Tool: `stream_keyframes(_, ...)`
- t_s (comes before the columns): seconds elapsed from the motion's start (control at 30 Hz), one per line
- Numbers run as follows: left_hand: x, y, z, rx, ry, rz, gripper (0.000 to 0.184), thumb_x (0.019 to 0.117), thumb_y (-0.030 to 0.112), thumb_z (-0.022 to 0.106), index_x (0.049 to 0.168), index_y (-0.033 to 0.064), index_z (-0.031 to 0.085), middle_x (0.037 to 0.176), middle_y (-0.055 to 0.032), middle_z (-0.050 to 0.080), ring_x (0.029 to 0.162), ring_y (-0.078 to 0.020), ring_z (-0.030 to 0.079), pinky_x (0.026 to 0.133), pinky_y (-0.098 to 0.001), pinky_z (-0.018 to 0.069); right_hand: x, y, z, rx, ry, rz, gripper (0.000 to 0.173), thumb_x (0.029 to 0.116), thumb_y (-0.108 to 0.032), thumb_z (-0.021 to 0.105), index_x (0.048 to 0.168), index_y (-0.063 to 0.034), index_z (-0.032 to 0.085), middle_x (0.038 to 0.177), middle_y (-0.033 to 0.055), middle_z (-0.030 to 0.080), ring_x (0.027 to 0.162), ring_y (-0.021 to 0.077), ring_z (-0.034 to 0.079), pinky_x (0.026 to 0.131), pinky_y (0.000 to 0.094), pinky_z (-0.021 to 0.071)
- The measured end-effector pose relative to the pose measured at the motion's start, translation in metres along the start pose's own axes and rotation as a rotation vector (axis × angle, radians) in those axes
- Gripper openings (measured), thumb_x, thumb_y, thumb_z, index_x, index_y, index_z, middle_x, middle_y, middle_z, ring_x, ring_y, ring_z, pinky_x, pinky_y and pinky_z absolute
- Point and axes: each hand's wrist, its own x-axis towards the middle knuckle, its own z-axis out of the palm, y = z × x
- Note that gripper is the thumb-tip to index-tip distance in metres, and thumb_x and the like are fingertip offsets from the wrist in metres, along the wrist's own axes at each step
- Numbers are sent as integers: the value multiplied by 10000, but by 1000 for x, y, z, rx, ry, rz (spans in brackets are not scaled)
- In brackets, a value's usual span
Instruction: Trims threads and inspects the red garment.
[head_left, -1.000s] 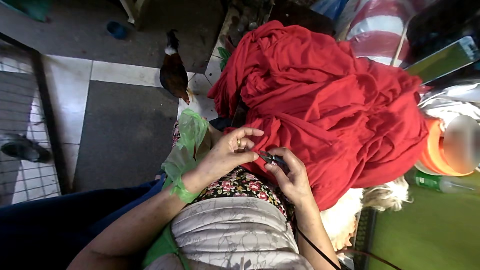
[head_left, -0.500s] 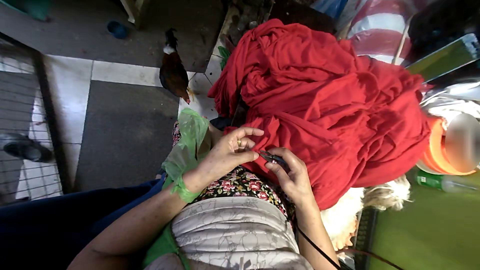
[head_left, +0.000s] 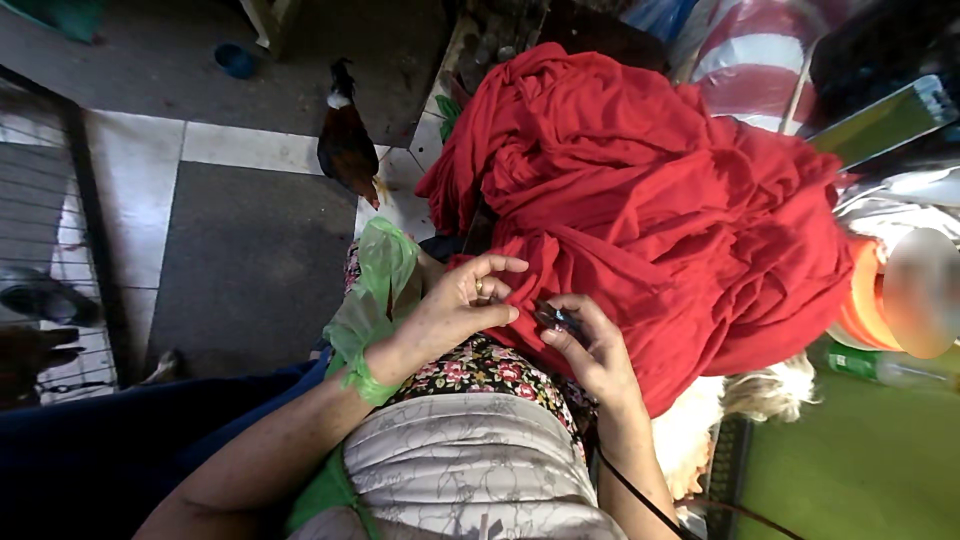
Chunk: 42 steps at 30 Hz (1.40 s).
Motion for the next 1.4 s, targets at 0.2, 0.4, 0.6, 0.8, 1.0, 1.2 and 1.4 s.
stream_keyframes(0.2, -2, 2, 1, 70, -2, 22, 510, 862, -61, 684, 1338, 81, 571, 852, 24, 689, 744, -45, 663, 700, -195, 574, 1, -2, 2, -161, -3, -60, 225, 964, -140, 640, 1119, 15, 693, 1041, 87, 721, 959, 56, 677, 878, 230, 559)
stream_keyframes(0.4, -4, 3, 2, 87, 5, 23, 517, 856, -51, 693, 1341, 85, 574, 867, 12, 694, 752, -56, 669, 710, -208, 582, 2, -2, 4, -216, 8, -98, 204, 968, -142, 640, 1098, 3, 704, 1009, 87, 723, 928, 72, 681, 854, 237, 562)
stream_keyframes(0.6, -4, 2, 1, 123, 7, 40, 516, 863, -25, 690, 1351, 93, 574, 879, 17, 697, 775, -51, 673, 719, -205, 577, 3, -2, 5, -57, 61, -80, 162, 973, -63, 599, 1077, 34, 676, 977, 39, 712, 913, 8, 666, 850, 191, 561)
stream_keyframes(0.8, -4, 2, 0, 108, 10, 30, 511, 866, -39, 678, 1349, 91, 573, 889, 14, 691, 780, -52, 668, 720, -207, 579, 3, 1, 1, 89, 127, 40, 224, 970, -98, 578, 1188, -46, 577, 998, -37, 691, 902, 12, 653, 780, 199, 549)
stream_keyframes(1.0, 0, 7, 1, 98, 7, 34, 508, 856, -36, 677, 1342, 66, 570, 913, 4, 683, 767, -58, 667, 689, -203, 577, 2, -5, 18, -144, 148, -142, 433, 872, -225, 781, 1190, -1, 590, 1006, 66, 705, 911, 66, 674, 822, 252, 577)
stream_keyframes(1.2, 6, 40, -1, -19, -25, 174, 436, 956, -41, 574, 1381, 42, 526, 1101, -49, 719, 851, -123, 713, 748, -258, 613, 8, -38, -32, -389, 452, -357, 205, 1001, -128, 626, 1190, -50, 608, 1029, 0, 682, 846, 2, 644, 725, 182, 560)
stream_keyframes(1.4, -11, 25, -39, 281, 158, 106, 250, 1018, 95, 572, 1265, 72, 596, 1038, -34, 703, 825, -103, 694, 738, -260, 597, 10, 36, -86, -491, 716, 78, 307, 989, -90, 568, 1229, 101, 548, 1009, 140, 627, 850, 92, 587, 777, 272, 507)
